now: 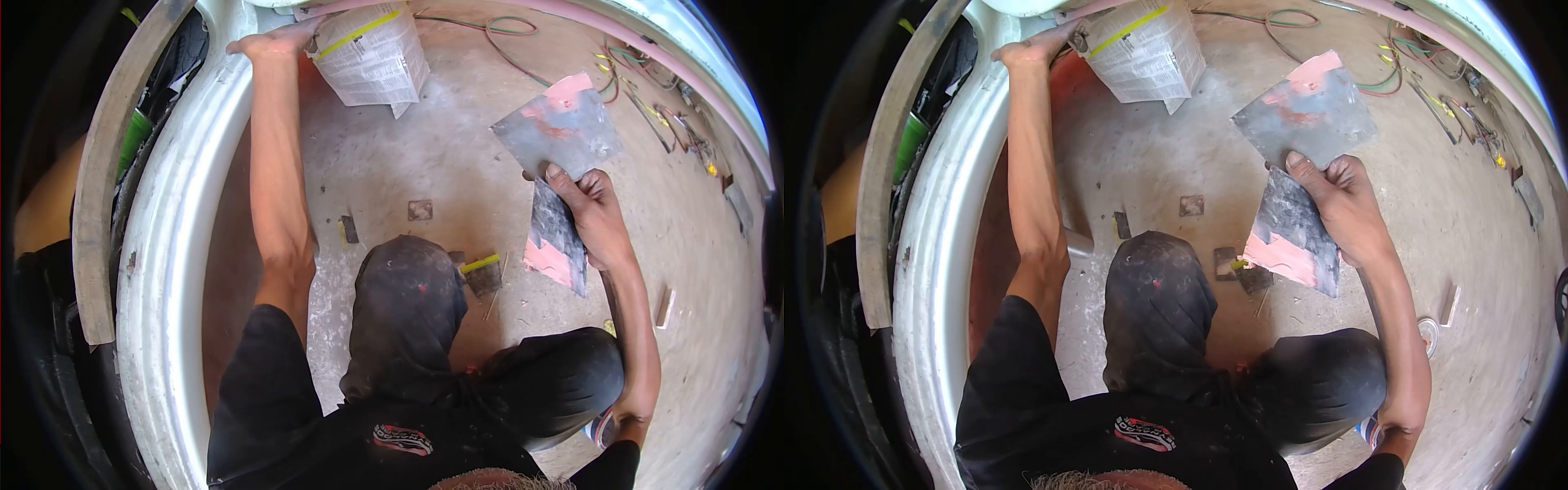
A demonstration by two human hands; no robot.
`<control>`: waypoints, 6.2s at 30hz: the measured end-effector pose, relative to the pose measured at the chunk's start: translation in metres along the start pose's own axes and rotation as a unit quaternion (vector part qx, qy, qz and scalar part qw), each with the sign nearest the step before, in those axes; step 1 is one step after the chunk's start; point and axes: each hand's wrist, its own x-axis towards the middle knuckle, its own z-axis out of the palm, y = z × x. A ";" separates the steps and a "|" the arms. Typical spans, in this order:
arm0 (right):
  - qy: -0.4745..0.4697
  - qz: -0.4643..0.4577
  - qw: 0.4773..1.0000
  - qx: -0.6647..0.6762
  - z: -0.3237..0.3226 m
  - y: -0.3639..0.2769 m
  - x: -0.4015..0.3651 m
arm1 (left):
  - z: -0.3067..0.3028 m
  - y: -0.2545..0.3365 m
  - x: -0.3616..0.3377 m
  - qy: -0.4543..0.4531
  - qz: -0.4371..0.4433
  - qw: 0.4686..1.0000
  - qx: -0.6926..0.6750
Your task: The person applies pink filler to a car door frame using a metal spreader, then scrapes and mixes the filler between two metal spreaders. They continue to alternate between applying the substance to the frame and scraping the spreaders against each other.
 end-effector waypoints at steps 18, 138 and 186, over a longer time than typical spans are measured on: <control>-0.057 -0.036 0.997 0.033 0.015 -0.010 -0.002 | 0.005 -0.076 -0.020 -0.013 -0.089 0.996 0.012; 0.059 0.188 0.897 -0.396 -0.031 0.340 -0.126 | -0.306 -0.288 -0.271 -0.345 -0.237 0.510 0.752; -0.073 -0.148 0.931 -0.325 -0.085 -0.122 0.080 | 0.055 -0.250 -0.103 -0.197 -0.092 0.860 0.462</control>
